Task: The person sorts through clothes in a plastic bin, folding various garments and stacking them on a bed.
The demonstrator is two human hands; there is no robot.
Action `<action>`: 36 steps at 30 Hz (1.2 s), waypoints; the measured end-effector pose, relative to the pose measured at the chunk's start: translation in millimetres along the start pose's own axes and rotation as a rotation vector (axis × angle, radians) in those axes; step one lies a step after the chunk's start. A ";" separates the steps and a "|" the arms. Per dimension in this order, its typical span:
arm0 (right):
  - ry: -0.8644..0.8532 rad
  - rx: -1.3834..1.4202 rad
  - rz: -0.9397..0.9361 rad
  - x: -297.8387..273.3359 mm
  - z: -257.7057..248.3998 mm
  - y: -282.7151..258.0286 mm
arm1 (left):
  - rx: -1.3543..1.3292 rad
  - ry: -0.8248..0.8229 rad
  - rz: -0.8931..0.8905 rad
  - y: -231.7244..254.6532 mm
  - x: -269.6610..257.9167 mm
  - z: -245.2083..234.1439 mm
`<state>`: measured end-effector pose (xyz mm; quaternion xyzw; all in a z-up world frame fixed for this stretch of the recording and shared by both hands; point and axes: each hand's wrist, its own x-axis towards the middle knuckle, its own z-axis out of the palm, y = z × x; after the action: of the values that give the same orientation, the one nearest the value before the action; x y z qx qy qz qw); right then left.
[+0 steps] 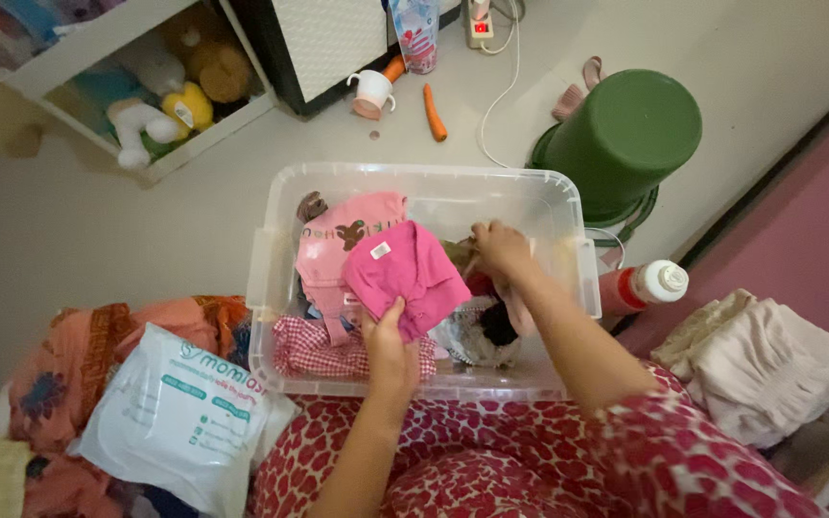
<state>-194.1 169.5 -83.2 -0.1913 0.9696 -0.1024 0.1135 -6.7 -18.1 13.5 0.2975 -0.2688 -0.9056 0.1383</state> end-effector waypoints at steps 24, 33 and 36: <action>-0.594 -0.001 0.145 -23.4 19.4 -28.3 | 0.047 0.057 -0.098 10.7 -13.0 15.0; -0.172 1.052 0.068 -38.2 -79.3 -3.7 | -0.064 0.037 -0.007 8.5 0.7 6.2; 0.011 1.155 0.272 -96.4 -139.0 -13.5 | -0.092 -0.040 0.046 6.0 7.2 2.6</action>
<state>-138.6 216.9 70.0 0.0280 0.7732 -0.5990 0.2062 -13.4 -24.9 15.3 0.2664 -0.2362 -0.9193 0.1674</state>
